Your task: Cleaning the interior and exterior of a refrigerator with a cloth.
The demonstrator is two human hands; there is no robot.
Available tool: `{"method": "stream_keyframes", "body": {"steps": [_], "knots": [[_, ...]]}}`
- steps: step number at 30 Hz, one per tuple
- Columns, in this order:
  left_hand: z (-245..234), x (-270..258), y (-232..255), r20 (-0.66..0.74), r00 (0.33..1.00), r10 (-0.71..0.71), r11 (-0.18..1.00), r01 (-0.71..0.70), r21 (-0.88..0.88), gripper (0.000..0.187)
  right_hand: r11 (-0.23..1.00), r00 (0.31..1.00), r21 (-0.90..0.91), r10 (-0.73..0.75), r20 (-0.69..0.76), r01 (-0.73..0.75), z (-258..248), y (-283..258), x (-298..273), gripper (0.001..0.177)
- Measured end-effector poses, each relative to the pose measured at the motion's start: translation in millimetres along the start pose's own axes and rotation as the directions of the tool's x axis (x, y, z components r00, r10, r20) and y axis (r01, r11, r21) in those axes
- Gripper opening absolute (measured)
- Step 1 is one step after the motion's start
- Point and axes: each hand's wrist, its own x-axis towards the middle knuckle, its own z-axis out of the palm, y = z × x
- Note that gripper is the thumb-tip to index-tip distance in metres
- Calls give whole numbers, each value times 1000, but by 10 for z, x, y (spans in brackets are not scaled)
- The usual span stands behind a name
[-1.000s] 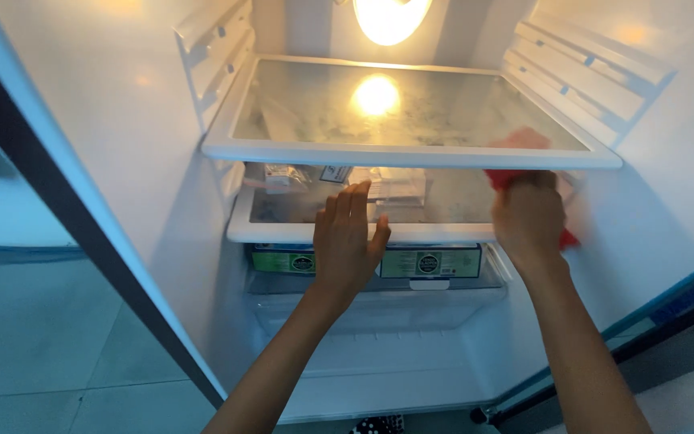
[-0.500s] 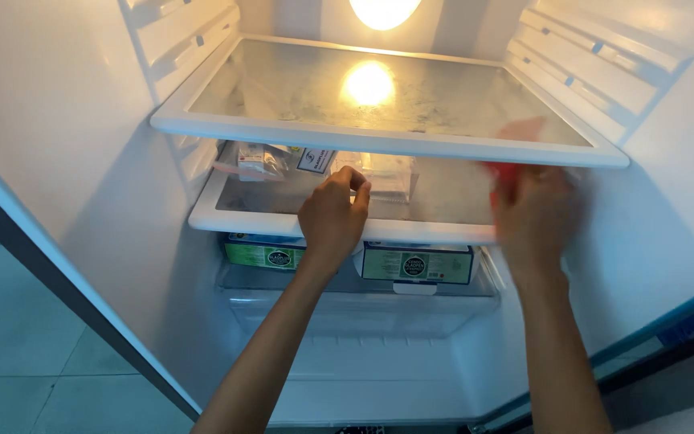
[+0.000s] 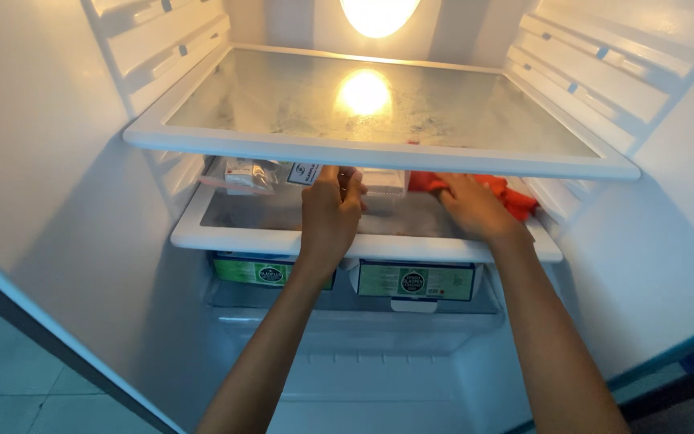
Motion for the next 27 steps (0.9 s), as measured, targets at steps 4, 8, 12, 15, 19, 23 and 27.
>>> {"method": "stream_keyframes", "body": {"steps": [4, 8, 12, 15, 19, 23, 27], "knots": [[15, 41, -116, 20, 1000, -21, 999, 22, -24, 18, 998, 994, -36, -54, -98, 51, 211, 453, 759, 46], [-20, 62, -93, 39, 999, -13, 1000, 12, 23, 18, 992, 986, -50, -124, -116, 118, 140, 372, 950, 48], [-8, 53, -47, 41, 998, -48, 998, 46, 50, 18, 975, 969, -72, -219, -111, 212, 114, 187, 1080, 51], [12, 22, -10, 48, 998, -29, 997, 26, 75, 20, 963, 961, -95, -261, -89, 252, 81, 122, 958, 54], [51, 60, -122, 67, 998, 9, 992, -18, 125, 18, 955, 958, -114, -281, -59, 273, 114, 57, 632, 57], [27, 63, -77, 33, 999, 13, 1000, -13, 19, 17, 980, 971, 1, -196, 141, 197, 175, -140, 68, 52], [-14, 87, -57, 71, 997, -6, 1000, 7, -5, 17, 1000, 981, 1, 11, 192, -12, -298, -940, -874, 65]]}}
